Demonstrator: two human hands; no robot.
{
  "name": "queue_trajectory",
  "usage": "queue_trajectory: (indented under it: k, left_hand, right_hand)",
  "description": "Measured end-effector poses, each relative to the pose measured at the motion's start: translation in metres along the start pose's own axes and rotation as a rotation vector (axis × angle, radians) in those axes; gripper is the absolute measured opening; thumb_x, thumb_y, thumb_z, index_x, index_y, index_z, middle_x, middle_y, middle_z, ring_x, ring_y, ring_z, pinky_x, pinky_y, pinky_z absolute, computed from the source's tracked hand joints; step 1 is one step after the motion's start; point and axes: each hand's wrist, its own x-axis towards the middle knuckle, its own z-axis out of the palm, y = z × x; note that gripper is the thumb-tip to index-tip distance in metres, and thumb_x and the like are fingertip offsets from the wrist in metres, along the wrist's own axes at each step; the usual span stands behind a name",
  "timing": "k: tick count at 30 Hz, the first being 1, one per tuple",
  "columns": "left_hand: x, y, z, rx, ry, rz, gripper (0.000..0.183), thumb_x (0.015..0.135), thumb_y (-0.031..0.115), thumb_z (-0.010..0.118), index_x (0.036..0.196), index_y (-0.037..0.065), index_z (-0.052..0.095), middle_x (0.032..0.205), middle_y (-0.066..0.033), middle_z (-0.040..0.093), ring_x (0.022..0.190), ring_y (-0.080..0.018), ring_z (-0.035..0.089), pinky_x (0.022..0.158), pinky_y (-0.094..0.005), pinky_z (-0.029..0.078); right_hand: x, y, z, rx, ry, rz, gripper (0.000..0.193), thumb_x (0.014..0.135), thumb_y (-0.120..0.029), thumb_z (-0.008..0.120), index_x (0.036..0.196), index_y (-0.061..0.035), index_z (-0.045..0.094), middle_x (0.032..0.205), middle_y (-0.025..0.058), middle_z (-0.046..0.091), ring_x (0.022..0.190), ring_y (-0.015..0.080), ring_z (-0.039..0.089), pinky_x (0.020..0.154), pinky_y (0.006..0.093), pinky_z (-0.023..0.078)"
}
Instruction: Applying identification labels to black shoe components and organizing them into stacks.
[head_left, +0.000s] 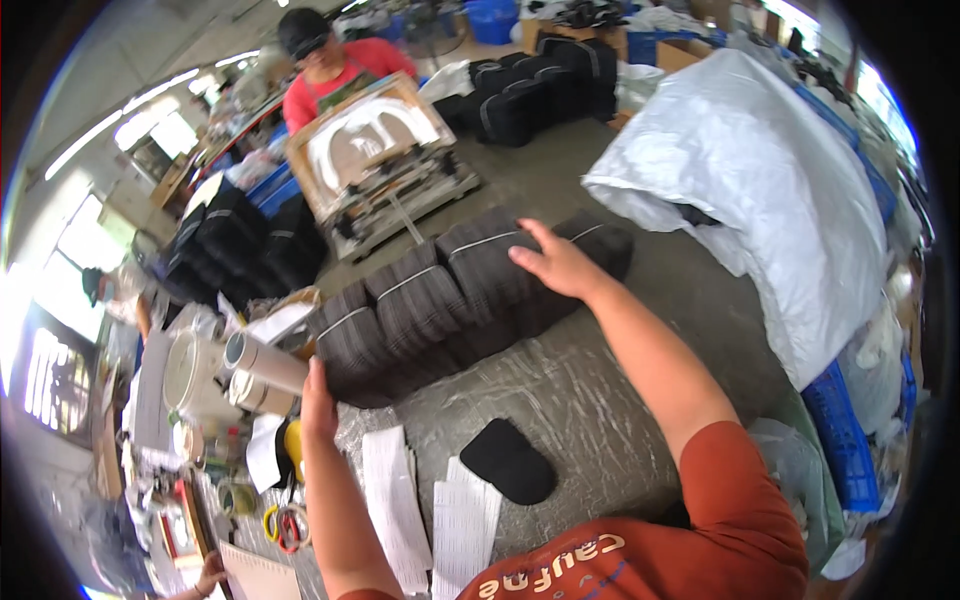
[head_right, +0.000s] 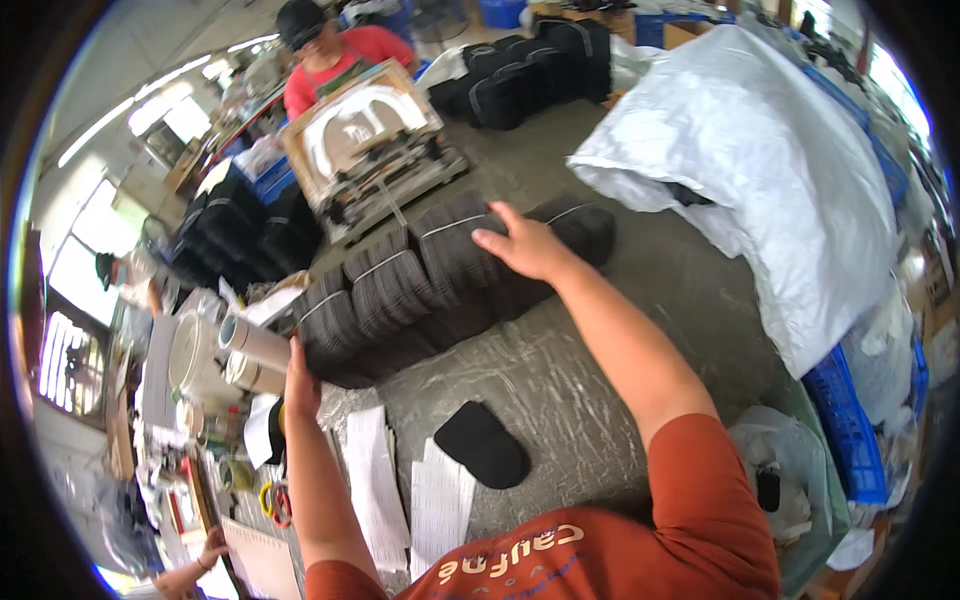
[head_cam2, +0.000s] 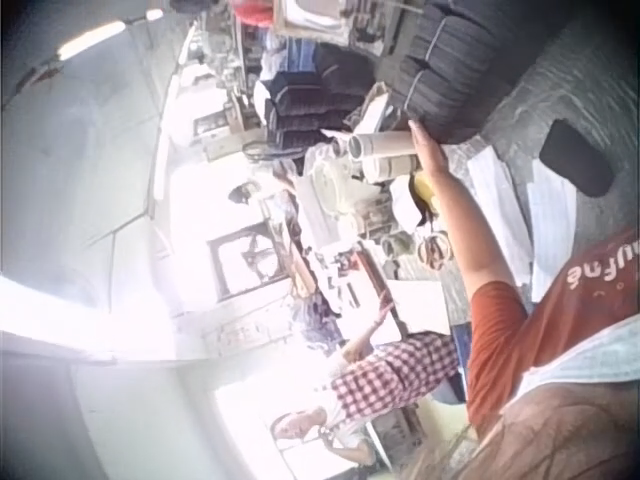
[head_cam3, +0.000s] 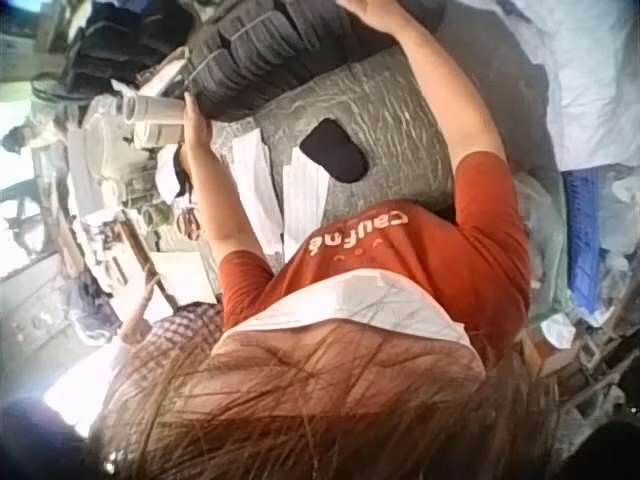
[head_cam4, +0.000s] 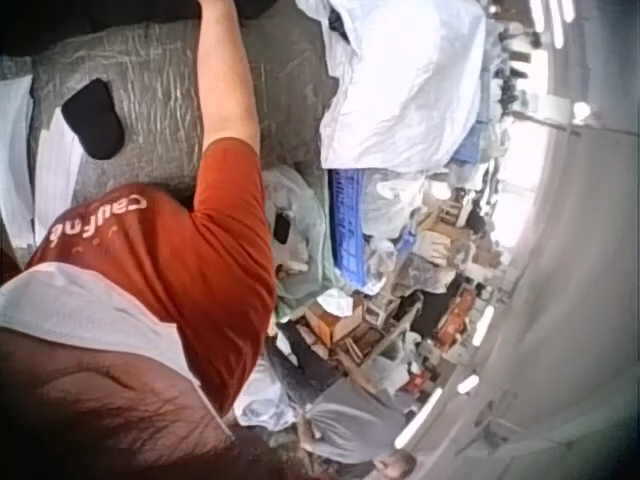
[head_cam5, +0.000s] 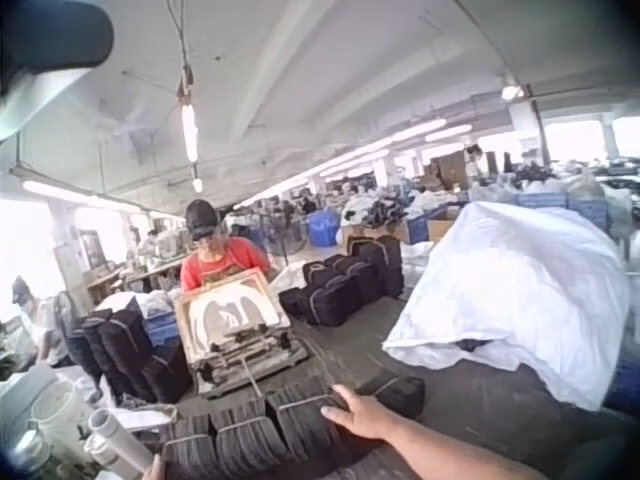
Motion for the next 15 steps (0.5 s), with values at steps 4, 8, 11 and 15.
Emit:
queue_trajectory:
  k: [4,8,11,15]
  left_hand:
    - [0.011,-0.014,-0.038,-0.076,-0.165,0.111,0.062,0.1,0.049,0.045,0.14,0.002,0.045,0.141,-0.0097,0.049,0.128,-0.0224,0.046,0.108,-0.0344,0.034]
    - [-0.008,0.004,-0.014,0.168,0.027,0.343,0.06,0.094,0.036,0.059,0.142,0.002,0.043,0.143,-0.0125,0.046,0.132,-0.0282,0.041,0.11,-0.0377,0.032]
    - [-0.038,0.028,0.027,0.544,0.174,0.747,0.062,0.084,0.023,0.071,0.137,0.001,0.047,0.141,-0.0163,0.047,0.13,-0.0331,0.041,0.11,-0.0415,0.03]
    - [-0.081,0.054,0.111,1.027,0.006,1.181,0.068,0.066,0.025,0.083,0.125,0.004,0.056,0.136,-0.0194,0.049,0.126,-0.0396,0.042,0.108,-0.0495,0.03]
  right_hand:
    - [-0.017,-0.002,-0.006,0.071,0.251,-0.277,0.086,0.077,-0.059,0.071,0.139,-0.0058,0.044,0.126,0.0227,0.057,0.126,0.04,0.048,0.108,0.0476,0.032]
    - [-0.065,0.009,0.0,-0.467,0.356,-0.267,0.117,0.057,-0.057,0.084,0.148,-0.0089,0.029,0.152,0.0175,0.026,0.143,0.0421,0.016,0.112,0.0611,0.011]
    - [-0.073,0.02,0.013,-0.525,0.431,-0.222,0.127,0.053,-0.057,0.086,0.15,-0.0062,0.021,0.154,0.0178,0.022,0.145,0.0427,0.011,0.112,0.0657,0.005]
    - [-0.065,0.021,0.029,-0.511,0.382,-0.161,0.118,0.054,-0.052,0.087,0.147,-0.0061,0.03,0.151,0.0151,0.031,0.145,0.0377,0.015,0.112,0.0667,0.003]
